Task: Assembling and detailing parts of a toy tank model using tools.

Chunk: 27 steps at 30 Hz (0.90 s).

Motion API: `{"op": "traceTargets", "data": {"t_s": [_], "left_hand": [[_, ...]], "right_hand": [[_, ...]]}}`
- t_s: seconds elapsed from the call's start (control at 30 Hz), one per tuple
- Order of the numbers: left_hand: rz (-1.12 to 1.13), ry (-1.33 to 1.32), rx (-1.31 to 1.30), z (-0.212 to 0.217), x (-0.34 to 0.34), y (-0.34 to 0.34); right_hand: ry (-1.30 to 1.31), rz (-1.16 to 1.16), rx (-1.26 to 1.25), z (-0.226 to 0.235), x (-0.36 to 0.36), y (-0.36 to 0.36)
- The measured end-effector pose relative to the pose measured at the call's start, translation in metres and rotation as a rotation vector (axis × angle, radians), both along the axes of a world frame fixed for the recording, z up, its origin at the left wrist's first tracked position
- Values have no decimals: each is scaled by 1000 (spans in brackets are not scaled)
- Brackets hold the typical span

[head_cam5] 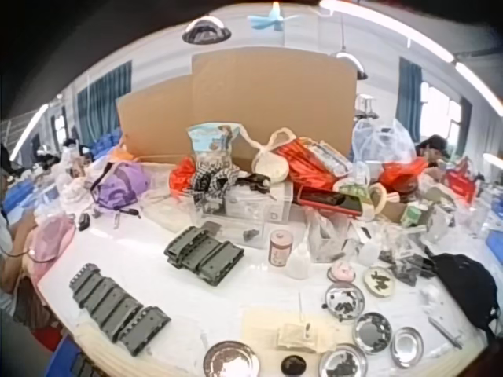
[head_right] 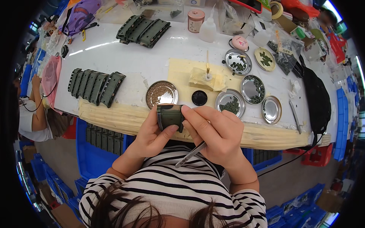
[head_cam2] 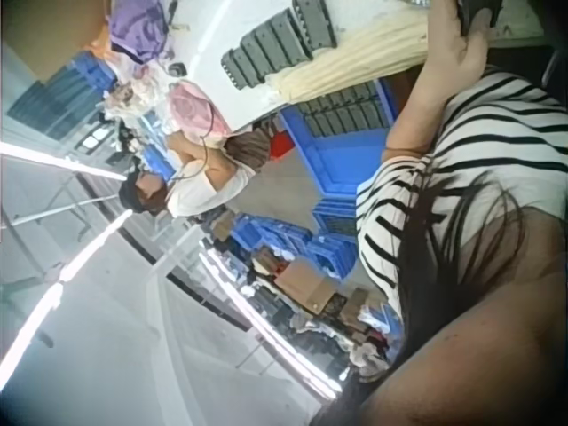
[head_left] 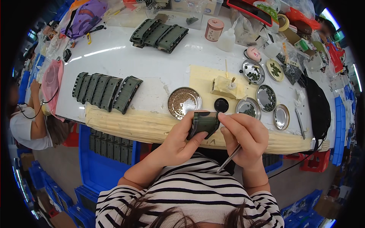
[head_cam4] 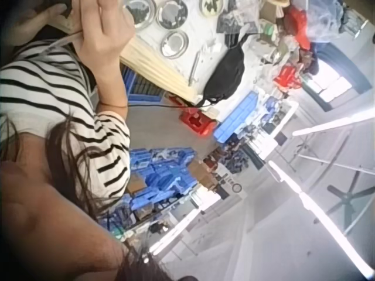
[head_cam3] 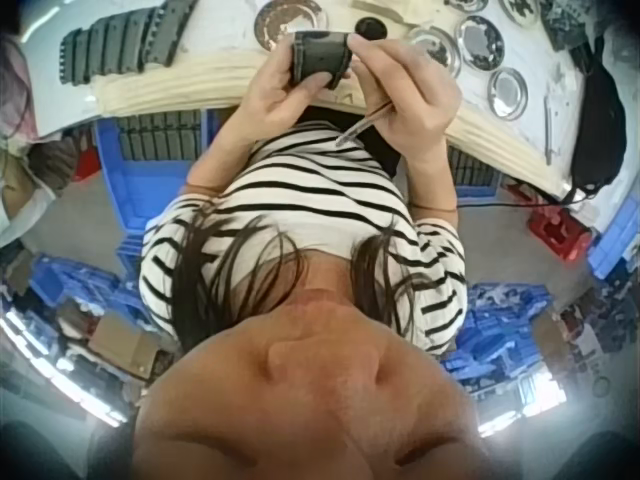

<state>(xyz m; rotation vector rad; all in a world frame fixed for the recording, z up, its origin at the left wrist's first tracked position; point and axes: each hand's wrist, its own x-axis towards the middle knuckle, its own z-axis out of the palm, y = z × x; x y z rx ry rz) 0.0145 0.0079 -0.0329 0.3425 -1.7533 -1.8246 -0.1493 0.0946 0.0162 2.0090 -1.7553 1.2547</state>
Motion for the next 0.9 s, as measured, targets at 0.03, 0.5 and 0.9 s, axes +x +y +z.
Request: {"op": "traceTargets", "data": {"t_s": [0.03,0.5,0.9], "left_hand": [[13,-1,-33,-1,0,0],[-216,196,881,0,-13,-11],[-336,313,1285,-4,-23,-14]], "right_hand": [[56,-14,20,2,0,1],[-228,-176,165,12,-53,-33],[-202,-154,291,-4,-62,-51]]}}
